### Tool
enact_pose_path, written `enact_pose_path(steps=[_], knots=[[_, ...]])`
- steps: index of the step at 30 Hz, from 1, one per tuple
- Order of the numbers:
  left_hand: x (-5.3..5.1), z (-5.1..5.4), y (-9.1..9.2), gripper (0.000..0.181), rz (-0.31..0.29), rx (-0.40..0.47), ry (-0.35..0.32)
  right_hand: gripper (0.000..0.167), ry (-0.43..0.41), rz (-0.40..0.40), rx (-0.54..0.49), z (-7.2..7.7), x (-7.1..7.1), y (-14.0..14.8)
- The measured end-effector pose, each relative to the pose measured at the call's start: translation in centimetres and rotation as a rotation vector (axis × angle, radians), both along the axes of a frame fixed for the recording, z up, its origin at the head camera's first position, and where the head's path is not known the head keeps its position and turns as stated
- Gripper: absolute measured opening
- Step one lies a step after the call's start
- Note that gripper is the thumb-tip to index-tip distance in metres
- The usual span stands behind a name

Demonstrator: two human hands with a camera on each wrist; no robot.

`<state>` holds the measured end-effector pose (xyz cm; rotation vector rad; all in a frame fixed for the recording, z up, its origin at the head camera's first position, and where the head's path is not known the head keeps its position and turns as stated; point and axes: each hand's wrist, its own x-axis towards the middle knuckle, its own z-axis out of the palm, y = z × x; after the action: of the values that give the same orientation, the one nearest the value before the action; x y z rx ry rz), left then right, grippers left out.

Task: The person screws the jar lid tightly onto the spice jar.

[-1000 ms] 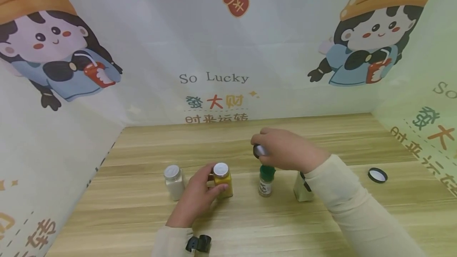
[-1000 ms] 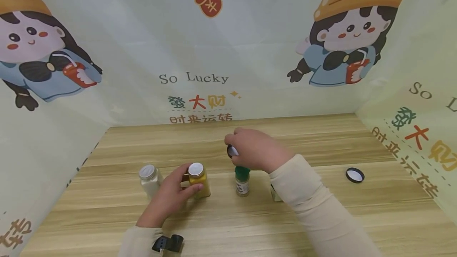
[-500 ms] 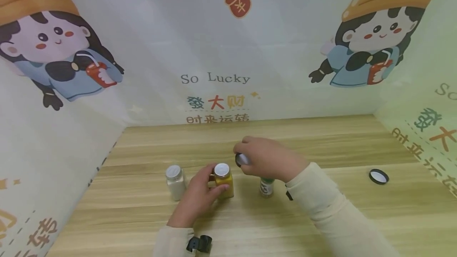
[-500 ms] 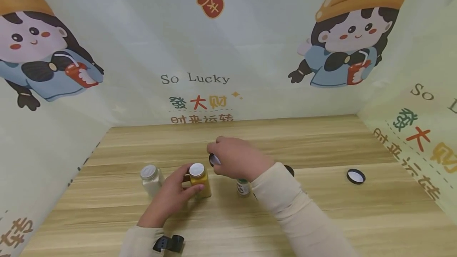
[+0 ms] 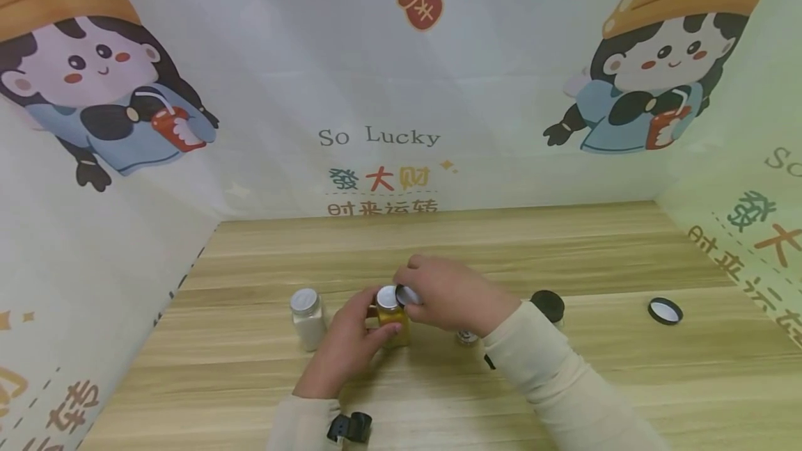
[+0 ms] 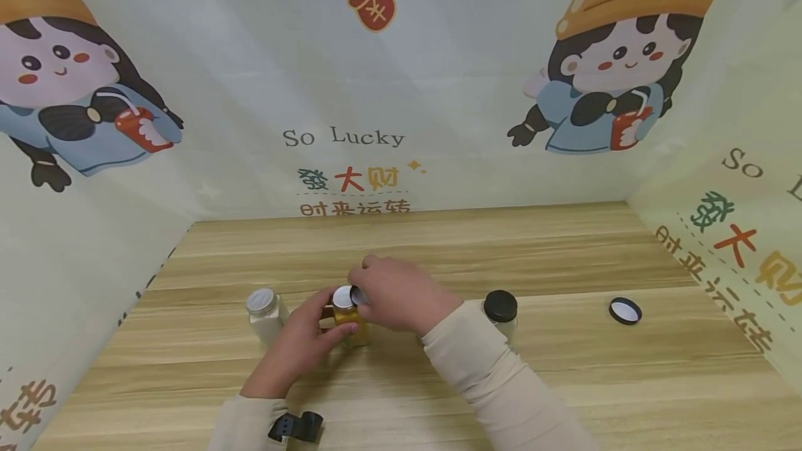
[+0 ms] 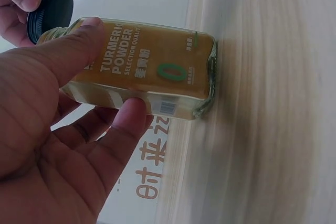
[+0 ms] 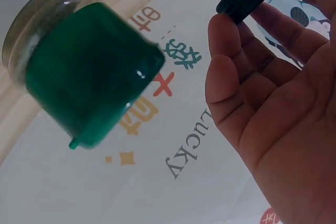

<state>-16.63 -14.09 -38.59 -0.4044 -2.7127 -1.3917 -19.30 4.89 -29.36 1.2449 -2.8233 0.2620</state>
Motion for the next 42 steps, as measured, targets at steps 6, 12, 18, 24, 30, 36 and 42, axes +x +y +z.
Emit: enact_pose_path(steps=[6,12,18,24,30,36,42], knots=[[-0.03,-0.01,0.02,0.048,0.0,-0.001,-0.004,0.02,0.0,-0.01,0.008,-0.01,0.06,-0.08],[0.0,0.03,0.02,0.049,0.001,0.004,-0.002,0.022,0.001,0.001,-0.002,0.01,-0.01,-0.18],[0.09,-0.06,0.02,0.049,0.004,0.002,-0.002,0.025,0.019,0.013,-0.029,0.03,0.03,-0.18],[0.12,0.0,0.06,0.049,0.001,0.008,-0.016,0.029,0.033,0.017,-0.049,0.09,0.11,-0.19],[0.07,0.1,0.03,0.049,0.002,0.007,-0.013,0.027,0.031,0.013,-0.061,0.21,0.01,-0.38],[0.04,-0.02,0.07,0.049,0.006,0.016,-0.021,0.027,0.014,0.019,-0.102,0.33,-0.03,-0.36],[0.02,0.02,0.05,0.049,0.005,0.016,-0.029,0.027,0.006,0.016,-0.103,0.46,-0.04,-0.35]])
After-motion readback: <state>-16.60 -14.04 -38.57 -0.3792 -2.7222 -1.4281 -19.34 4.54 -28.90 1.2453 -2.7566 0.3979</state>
